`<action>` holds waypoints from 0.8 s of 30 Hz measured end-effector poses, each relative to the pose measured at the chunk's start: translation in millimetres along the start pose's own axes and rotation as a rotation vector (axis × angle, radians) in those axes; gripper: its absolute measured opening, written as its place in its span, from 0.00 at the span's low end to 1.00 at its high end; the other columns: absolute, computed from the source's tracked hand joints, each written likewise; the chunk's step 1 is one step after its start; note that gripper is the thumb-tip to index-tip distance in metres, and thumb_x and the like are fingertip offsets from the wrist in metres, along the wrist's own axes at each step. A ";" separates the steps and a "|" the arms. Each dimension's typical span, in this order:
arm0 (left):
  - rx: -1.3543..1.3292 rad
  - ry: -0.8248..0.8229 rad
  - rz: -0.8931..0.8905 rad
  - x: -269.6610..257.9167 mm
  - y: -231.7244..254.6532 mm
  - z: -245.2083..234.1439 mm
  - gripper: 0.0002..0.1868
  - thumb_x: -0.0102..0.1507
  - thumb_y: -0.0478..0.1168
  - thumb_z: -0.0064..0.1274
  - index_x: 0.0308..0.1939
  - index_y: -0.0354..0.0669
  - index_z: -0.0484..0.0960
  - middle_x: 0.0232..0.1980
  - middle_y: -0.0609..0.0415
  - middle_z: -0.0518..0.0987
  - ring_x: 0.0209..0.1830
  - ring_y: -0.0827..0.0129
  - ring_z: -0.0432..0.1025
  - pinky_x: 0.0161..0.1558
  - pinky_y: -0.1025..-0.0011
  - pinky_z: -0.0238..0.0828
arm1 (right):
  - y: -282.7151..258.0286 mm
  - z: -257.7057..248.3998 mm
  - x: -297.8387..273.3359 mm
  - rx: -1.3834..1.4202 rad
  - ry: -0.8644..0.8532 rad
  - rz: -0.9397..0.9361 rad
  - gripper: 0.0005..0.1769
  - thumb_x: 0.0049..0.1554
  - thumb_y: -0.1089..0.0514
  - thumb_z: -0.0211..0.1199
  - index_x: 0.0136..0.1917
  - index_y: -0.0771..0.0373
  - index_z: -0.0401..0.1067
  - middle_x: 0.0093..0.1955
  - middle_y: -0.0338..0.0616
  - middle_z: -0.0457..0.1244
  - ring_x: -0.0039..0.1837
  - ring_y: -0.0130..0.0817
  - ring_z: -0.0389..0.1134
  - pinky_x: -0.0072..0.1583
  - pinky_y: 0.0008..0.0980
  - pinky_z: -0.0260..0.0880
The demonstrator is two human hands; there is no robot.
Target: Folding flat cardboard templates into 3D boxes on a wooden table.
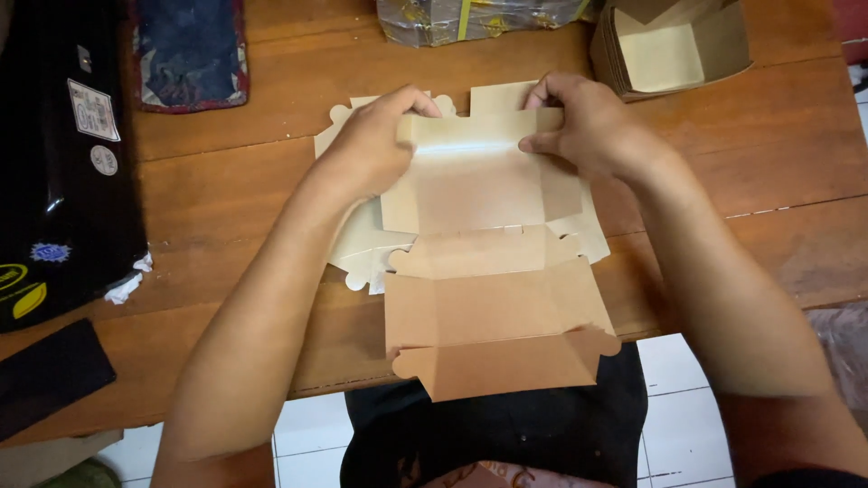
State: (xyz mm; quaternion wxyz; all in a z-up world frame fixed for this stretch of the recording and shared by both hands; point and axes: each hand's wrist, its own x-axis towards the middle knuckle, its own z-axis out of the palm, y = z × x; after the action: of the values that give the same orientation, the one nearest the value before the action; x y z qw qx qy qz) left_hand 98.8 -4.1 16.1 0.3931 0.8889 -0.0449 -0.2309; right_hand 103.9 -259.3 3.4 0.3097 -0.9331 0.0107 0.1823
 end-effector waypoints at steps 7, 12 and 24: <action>0.176 -0.011 0.005 13.6 -9.7 -5.9 0.17 0.55 0.39 0.57 0.46 0.64 0.79 0.57 0.67 0.75 0.59 0.72 0.65 0.52 0.70 0.61 | -13.1 -9.1 -4.3 -0.046 -0.107 0.028 0.14 0.55 0.58 0.65 0.55 0.43 0.73 0.38 0.38 0.59 0.39 0.30 0.58 0.42 0.28 0.56; 0.278 -0.086 0.257 17.0 -21.4 -12.1 0.17 0.58 0.39 0.55 0.50 0.59 0.75 0.57 0.62 0.74 0.61 0.68 0.63 0.58 0.64 0.52 | 23.4 -0.5 19.1 -0.105 -0.032 -0.282 0.16 0.51 0.57 0.70 0.54 0.51 0.72 0.57 0.36 0.63 0.52 0.32 0.62 0.56 0.29 0.56; 0.628 0.484 1.012 -16.1 -57.2 17.1 0.15 0.53 0.18 0.47 0.35 0.41 0.73 0.39 0.58 0.75 0.43 0.61 0.66 0.39 0.67 0.59 | 43.8 20.2 -14.2 -0.348 0.440 -0.829 0.14 0.59 0.67 0.70 0.39 0.51 0.70 0.46 0.24 0.67 0.47 0.34 0.60 0.54 0.40 0.44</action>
State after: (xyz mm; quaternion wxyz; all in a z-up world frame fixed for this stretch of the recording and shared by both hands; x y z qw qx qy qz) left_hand 71.1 27.8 -28.9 0.1736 0.8576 -0.4341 0.2143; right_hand 78.1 -284.3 -31.8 0.1861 -0.9130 -0.3266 -0.1583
